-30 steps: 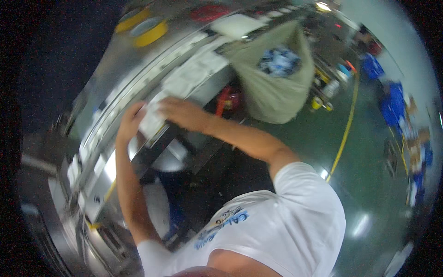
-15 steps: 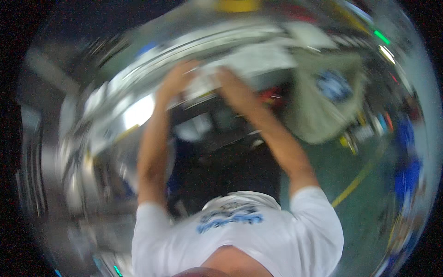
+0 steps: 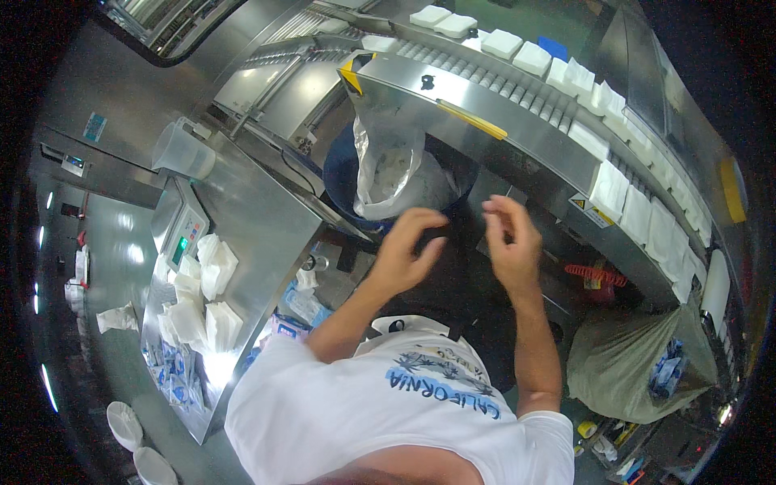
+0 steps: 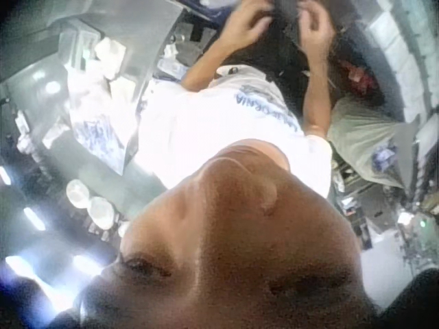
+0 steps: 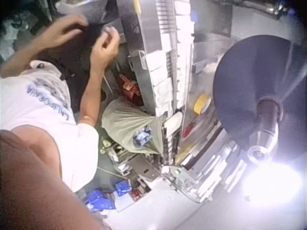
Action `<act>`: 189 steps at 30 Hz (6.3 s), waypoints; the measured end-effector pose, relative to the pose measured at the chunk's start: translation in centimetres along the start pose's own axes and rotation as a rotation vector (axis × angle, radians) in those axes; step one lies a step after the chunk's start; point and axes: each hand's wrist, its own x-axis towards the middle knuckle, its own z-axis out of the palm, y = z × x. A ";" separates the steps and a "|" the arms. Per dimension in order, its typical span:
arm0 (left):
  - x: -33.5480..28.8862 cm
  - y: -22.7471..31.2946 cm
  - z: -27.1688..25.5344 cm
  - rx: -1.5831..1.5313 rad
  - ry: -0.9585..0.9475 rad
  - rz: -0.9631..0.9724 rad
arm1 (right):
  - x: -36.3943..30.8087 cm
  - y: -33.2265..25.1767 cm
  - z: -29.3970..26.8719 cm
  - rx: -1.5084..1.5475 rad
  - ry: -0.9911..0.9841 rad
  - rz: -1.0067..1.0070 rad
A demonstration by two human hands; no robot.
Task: The person stands in a factory setting and repeatedly picks up white folded towels from a conveyor belt. They unfold each towel, refold it into a smaller square, and place it back onto the belt. The person handles the towels one at a time, ensuring they are neatly folded before continuing the process.
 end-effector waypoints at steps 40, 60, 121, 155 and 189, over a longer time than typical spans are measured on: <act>-1.8 3.0 -9.8 -0.382 0.330 -0.241 | 4.1 -8.8 8.8 0.608 -0.690 0.265; 0.5 5.7 12.0 -0.651 -0.804 -0.263 | -14.7 -4.1 -13.3 -0.010 -0.191 0.259; 1.5 8.5 15.7 -0.912 -0.510 -0.434 | -12.4 -4.6 -14.7 -0.142 0.420 0.266; 0.8 12.1 15.2 -0.687 -0.411 0.128 | -13.4 -5.4 -14.4 -0.179 0.745 -0.123; -0.9 9.5 19.3 -0.904 -0.549 -0.341 | -14.8 -4.5 -15.5 -0.520 0.654 0.253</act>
